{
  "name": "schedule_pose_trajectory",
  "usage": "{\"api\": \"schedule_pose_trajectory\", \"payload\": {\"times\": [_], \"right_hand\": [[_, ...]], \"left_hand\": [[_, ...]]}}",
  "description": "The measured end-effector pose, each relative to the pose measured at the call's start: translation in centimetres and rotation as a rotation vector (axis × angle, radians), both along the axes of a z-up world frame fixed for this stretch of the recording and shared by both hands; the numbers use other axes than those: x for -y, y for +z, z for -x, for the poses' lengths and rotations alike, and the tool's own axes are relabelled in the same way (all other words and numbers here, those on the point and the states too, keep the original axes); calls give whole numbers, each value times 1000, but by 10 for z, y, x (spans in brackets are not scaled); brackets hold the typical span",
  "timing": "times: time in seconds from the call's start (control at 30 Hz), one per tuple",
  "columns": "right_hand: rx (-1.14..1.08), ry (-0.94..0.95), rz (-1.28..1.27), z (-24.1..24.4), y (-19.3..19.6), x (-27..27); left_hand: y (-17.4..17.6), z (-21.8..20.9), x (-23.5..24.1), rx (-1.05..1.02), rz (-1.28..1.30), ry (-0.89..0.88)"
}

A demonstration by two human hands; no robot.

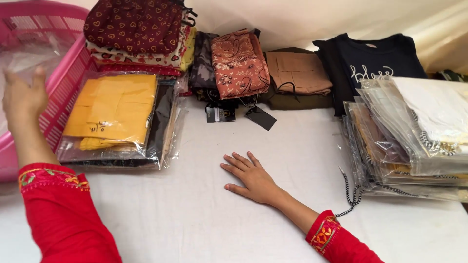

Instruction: The person folds a yellow garment and places it into a clear plastic bag, then repeats the process with a brown garment and a dark green garment. Each folded item is placed into a separate bag and stacked on the table.

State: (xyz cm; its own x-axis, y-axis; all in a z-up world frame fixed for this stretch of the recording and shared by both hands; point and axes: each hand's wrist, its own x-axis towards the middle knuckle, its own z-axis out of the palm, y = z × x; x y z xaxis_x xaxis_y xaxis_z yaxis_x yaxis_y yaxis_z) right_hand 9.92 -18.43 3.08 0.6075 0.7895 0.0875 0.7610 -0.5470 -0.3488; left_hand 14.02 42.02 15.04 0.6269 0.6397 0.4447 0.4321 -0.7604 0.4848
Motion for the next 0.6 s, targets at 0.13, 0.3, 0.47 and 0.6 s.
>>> {"api": "schedule_pose_trajectory", "payload": {"times": [0.13,0.3,0.47,0.6], "right_hand": [[2,8,6,0,2,3],[-45,3,5,0,0,1],[27,29,-28,-1,-10,0],[-1,1,-11,-1,2,1]], "left_hand": [[-52,-48,-76,-379,164,216],[-71,-49,-95,158,488,-159],[-45,-9,-41,500,184,-253],[-17,8,1,505,-77,-147]]}}
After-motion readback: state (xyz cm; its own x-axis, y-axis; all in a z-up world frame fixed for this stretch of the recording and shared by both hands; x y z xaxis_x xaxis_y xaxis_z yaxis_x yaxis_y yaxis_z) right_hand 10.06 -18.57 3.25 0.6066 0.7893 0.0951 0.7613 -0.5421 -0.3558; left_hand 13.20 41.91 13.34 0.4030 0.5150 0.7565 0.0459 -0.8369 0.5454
